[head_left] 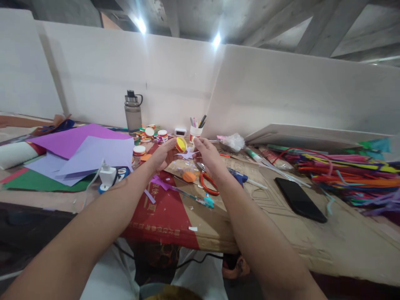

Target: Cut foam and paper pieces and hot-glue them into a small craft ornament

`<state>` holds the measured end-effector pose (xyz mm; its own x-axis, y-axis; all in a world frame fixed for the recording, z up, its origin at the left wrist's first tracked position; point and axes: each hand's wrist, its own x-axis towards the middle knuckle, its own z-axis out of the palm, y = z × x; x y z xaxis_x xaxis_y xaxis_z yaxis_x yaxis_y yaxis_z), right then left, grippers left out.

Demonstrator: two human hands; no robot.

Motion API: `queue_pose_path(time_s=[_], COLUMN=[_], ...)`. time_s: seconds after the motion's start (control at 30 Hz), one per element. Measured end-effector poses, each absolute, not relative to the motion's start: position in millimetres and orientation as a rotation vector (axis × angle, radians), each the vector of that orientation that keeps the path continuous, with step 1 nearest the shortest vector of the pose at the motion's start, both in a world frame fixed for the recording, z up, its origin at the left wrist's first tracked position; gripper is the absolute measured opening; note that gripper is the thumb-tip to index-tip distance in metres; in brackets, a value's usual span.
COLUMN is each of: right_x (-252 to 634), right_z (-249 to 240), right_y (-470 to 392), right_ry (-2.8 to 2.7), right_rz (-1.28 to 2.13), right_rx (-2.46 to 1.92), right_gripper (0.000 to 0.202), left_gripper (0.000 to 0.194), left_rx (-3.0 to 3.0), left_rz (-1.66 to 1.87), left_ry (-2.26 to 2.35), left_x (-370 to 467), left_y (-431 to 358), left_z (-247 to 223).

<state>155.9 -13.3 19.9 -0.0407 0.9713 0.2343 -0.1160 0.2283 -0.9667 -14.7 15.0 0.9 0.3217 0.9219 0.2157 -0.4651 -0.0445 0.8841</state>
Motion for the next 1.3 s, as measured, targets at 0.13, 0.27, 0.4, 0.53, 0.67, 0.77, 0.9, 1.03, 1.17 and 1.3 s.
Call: queue_pose_path(time_s=[0.13,0.27,0.4,0.53,0.67,0.77,0.9,1.03,1.17,1.3], right_x=[155,155,153,154,154,154,154,154,152,151], right_z=[24,25,27,29,29,29,28,26,20,14], right_y=[-17,-16,-18,-19,-18,-18,-18,-16,-12,-11], right_ry=[-1.184,-1.13,-1.081,-0.996,-0.991,-0.982,-0.975,-1.031,-1.229,-1.574], right_rz=[1.251,1.365,1.494,1.579,1.597,1.612,1.621,1.54,1.234,0.745], right_rx=[-0.926,-0.876,-0.807,-0.776,-0.775,-0.761,-0.751,-0.747,-0.809,-0.861], right_gripper=[0.041,0.037,0.023,0.007,0.009,0.011,0.013,0.017,0.034,0.045], left_gripper=[0.03,0.019,0.015,0.017,0.01,0.011,0.014,0.021,0.02,0.018], left_rx=[1.068,1.021,1.076,1.321,1.547,1.543,1.326,1.241,1.214,1.221], left_rz=[1.121,1.047,1.071,1.116,1.11,1.092,1.07,1.104,1.199,1.315], left_ry=[0.582,0.757,0.995,1.118,1.203,1.159,1.105,1.0,0.896,0.837], left_x=[-16,-17,-16,-18,-23,-23,-17,-12,-6,1], left_y=[18,23,29,38,46,45,36,27,20,15], left_z=[0,-4,-13,-25,-30,-30,-27,-17,-7,-1])
